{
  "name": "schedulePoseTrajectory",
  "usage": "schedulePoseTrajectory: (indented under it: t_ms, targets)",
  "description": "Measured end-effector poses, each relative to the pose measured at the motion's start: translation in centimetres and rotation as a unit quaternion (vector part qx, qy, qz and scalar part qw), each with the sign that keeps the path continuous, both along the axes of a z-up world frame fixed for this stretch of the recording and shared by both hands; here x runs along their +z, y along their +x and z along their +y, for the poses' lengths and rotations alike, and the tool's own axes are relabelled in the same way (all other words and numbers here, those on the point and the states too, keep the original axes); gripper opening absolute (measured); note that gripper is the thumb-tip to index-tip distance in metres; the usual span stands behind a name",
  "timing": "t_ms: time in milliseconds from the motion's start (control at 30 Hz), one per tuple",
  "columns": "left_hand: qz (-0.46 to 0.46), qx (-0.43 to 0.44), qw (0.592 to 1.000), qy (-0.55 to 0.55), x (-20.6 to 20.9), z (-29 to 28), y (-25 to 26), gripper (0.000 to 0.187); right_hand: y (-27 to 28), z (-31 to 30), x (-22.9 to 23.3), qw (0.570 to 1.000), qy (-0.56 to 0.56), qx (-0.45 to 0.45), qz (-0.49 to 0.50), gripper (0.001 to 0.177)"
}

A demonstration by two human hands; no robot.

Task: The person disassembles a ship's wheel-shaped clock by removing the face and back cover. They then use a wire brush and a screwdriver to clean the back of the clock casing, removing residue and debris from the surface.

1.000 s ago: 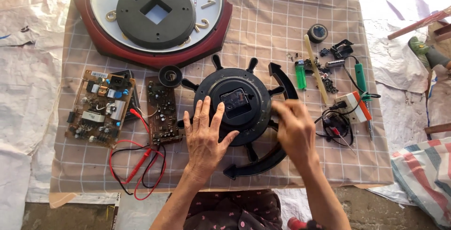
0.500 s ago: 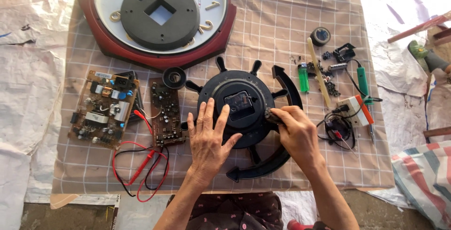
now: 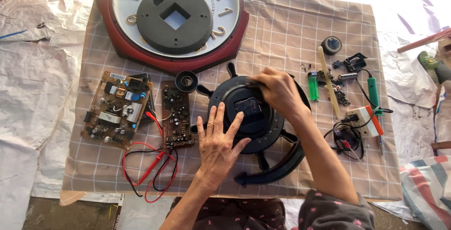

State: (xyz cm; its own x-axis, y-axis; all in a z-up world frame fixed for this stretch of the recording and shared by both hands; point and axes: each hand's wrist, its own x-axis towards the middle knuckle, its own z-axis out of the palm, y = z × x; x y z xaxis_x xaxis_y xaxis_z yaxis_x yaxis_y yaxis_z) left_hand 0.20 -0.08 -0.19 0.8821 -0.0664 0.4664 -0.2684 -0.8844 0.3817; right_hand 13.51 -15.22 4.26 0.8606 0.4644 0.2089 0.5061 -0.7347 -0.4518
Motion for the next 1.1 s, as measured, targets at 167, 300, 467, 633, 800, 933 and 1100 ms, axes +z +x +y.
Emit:
schedulePoseTrajectory:
  t_ms: [167,300,467,633,800,933,1100]
  targets:
    - [0.000,-0.002,1.000,-0.003,-0.3,0.0,0.0,0.058,-5.7,-4.6,0.5,0.993,-0.081,-0.084,0.027,0.023]
    - [-0.004,-0.004,1.000,0.002,-0.3,0.0,-0.1,0.057,-5.2,-5.3,-0.7,0.992,-0.068,-0.101,0.014,0.021]
    - [-0.007,-0.005,1.000,0.007,-0.4,0.0,-0.2,0.057,-0.4,-2.8,-3.6,0.994,-0.025,-0.087,-0.057,0.024]
    - [-0.005,-0.003,1.000,0.014,0.0,0.0,0.0,0.058,-3.6,-3.6,-3.0,0.991,-0.050,-0.070,-0.106,0.027]
    - [-0.004,0.003,1.000,0.026,-0.5,-0.1,-0.1,0.059,-9.7,-7.0,-0.2,0.994,0.032,-0.105,0.027,0.028]
    - [-0.003,-0.005,1.000,0.015,-0.3,-0.1,-0.2,0.059,-11.4,-8.3,1.2,0.964,0.231,-0.109,0.081,0.022]
    - [-0.033,-0.008,0.999,0.014,0.0,-0.3,-0.2,0.059,-13.9,-8.5,1.5,0.911,0.374,-0.147,0.087,0.025]
